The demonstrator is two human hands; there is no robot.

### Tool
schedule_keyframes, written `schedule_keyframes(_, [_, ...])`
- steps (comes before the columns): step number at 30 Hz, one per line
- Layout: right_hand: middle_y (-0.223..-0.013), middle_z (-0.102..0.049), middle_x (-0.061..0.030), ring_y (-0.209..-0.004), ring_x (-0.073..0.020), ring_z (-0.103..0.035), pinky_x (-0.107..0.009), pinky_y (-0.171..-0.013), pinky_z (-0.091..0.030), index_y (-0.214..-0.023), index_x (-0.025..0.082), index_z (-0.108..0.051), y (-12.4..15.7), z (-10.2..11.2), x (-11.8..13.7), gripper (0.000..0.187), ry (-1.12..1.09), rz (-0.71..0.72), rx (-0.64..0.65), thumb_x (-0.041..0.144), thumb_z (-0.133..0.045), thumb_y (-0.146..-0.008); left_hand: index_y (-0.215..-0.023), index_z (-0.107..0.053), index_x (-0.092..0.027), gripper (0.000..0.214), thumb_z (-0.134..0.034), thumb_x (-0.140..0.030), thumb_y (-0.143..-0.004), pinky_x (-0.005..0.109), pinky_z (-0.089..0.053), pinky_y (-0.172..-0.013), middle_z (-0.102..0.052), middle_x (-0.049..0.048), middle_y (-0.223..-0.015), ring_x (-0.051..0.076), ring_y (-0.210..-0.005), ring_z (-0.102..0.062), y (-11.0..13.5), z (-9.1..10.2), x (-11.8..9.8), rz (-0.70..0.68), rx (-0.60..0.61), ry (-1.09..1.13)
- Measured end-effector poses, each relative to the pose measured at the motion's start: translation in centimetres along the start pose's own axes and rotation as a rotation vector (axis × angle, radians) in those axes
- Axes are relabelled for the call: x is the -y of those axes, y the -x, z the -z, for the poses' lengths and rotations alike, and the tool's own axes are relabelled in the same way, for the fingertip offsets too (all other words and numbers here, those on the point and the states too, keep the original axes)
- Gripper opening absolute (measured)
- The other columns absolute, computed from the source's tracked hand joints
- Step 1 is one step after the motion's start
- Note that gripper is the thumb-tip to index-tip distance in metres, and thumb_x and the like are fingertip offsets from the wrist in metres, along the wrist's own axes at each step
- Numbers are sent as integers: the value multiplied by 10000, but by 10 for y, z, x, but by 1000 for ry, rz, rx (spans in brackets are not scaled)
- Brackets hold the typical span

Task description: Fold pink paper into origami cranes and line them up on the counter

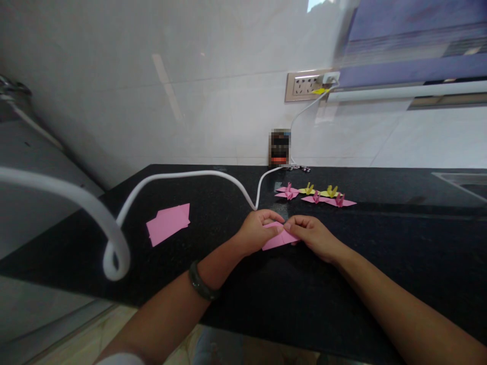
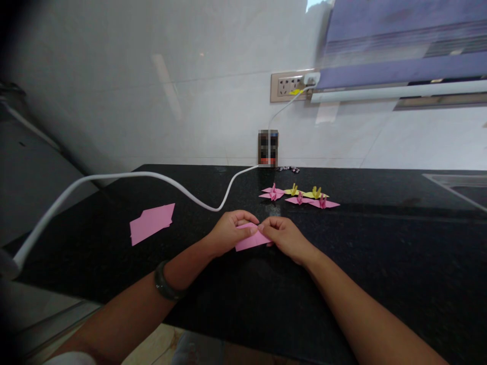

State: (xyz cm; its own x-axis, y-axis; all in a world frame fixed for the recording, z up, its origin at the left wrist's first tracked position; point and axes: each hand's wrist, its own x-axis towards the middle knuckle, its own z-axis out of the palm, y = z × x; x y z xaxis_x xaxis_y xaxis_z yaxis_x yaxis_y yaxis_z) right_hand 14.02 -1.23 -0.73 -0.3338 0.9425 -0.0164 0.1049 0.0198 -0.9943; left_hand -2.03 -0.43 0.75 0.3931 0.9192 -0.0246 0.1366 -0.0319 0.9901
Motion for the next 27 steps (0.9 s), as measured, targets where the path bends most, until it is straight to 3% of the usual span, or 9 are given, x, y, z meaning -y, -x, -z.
schedule_keyframes(27, [-540, -443, 39, -480, -59, -351, -192, -469, -276, -621, 133, -542, -1, 1, 0, 112, 194, 84, -77, 199, -472, -678, -843, -553, -122, 241, -566, -214, -621, 146, -276, -418, -521, -10, -603, 30, -452, -395, -1, 1, 4, -22, 8, -52])
